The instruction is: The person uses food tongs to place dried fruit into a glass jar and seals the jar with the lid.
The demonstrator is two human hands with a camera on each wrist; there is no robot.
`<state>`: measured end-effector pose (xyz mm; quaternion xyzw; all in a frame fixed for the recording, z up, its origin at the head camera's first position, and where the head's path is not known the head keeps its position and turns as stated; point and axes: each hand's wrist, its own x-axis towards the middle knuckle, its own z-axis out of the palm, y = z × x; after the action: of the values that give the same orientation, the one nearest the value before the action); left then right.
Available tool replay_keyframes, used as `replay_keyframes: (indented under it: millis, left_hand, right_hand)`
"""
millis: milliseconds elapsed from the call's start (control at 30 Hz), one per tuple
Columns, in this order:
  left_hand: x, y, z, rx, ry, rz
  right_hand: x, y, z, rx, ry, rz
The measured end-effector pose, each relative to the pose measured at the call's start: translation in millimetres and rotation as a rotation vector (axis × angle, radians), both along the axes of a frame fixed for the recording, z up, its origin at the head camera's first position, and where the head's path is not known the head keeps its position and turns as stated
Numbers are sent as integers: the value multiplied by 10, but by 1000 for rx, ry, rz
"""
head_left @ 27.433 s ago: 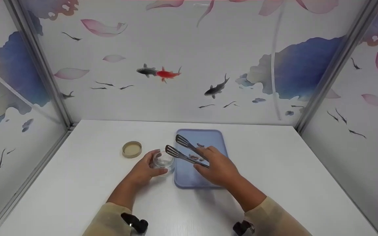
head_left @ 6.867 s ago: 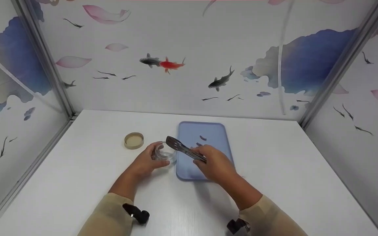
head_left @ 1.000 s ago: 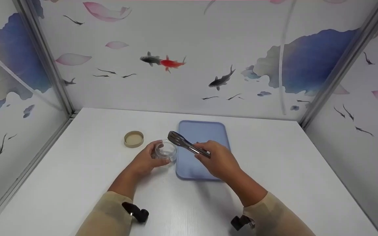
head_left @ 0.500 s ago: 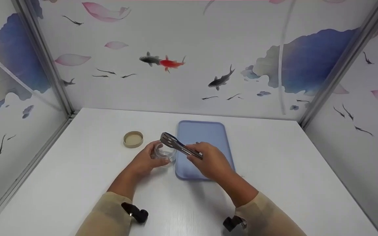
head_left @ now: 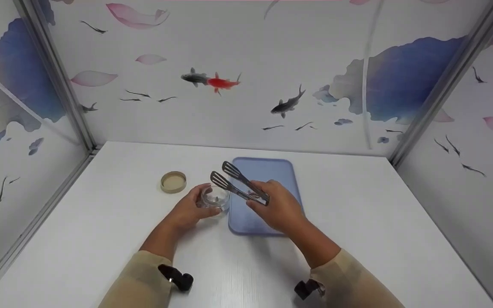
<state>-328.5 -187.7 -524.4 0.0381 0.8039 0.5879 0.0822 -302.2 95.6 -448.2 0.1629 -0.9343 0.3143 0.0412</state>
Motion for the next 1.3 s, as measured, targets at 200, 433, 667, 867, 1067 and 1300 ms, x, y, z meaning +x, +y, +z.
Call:
replay_keyframes:
  millis: [200, 433, 667, 867, 1067, 1300]
  left_hand:
    - [9, 5, 11, -4, -9, 3]
    - [9, 6, 9, -1, -9, 10]
    - [17, 5, 14, 1, -1, 6]
    - [22, -2, 6, 1, -1, -8]
    - [16, 2, 8, -1, -6, 0]
    - [26, 16, 19, -12, -7, 15]
  right_hand:
    - [-38, 84, 1, -1, -23, -58]
    - [-135, 237, -18, 31, -28, -94]
    - [-248, 415, -97, 40, -34, -121]
    - [-315, 544, -185, 69, -32, -150]
    - [-372, 617, -243, 91, -94, -206]
    - [-422, 664, -292, 111, -126, -214]
